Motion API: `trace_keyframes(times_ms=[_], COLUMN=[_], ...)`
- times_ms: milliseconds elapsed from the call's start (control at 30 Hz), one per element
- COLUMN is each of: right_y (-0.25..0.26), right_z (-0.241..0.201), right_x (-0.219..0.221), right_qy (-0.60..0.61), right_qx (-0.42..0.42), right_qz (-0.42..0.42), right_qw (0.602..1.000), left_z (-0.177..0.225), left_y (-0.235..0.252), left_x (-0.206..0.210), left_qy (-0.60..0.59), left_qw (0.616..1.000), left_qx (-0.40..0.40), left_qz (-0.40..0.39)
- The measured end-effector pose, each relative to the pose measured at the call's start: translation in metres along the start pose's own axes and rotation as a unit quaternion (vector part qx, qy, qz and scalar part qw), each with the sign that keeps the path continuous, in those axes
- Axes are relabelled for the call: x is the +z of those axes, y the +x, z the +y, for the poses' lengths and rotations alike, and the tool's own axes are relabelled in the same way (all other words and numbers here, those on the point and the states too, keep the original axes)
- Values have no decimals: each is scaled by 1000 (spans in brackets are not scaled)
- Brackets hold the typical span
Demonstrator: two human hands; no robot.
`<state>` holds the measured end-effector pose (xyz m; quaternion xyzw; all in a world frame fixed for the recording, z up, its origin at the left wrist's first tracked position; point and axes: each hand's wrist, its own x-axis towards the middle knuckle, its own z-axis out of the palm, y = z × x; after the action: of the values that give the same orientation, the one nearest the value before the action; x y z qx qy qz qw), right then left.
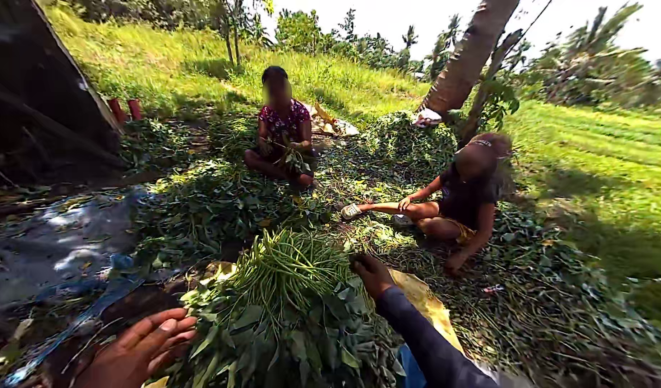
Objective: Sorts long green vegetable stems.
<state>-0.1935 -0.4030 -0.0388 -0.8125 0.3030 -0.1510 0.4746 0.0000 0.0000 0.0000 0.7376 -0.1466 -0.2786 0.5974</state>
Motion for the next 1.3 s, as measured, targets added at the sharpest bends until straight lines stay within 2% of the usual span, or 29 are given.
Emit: trace_keyframes(times_ms=[33, 100, 200, 300, 433, 633, 833, 967, 1100, 1167, 1300], right_y=[17, 44, 58, 65, 66, 55, 23, -3, -36, -33, -10], right_z=[1, 6, 12, 25, 37, 33, -1, -14, -26, -24, 1], right_x=[3, 15, 32, 50, 59, 67, 48, 38, 15, 3, 16], right_qy=[-12, -34, -79, -152, -206, -167, -35, 11, 49, 79, 217], right_qx=[-11, -19, -3, -1, 2, -42, -55, -56, -59, -12, 119], right_qz=[-7, -38, -142, -210, -250, -258, -250, -237, -253, -214, -101], right_qw=[1000, 999, 987, 966, 946, 951, 966, 970, 964, 973, 964], left_z=[20, 36, 24, 2, -15, -19, 2, 15, 19, 26, 42], left_y=[8, 27, 61, 91, 114, 122, 106, 86, 64, 55, 38], left_x=[42, 117, 190, 216, 232, 242, 244, 237, 211, 192, 150], left_qy=[-78, -162, -194, -207, -212, -255, -335, -374, -249, -147, -79], left_qw=[996, 982, 959, 944, 941, 937, 926, 914, 961, 984, 990], left_qx=[-3, -79, -206, -255, -261, -238, -172, -157, -97, -65, -72], left_qz=[-33, -57, -3, 41, 44, 24, 2, -11, -66, -74, -97])
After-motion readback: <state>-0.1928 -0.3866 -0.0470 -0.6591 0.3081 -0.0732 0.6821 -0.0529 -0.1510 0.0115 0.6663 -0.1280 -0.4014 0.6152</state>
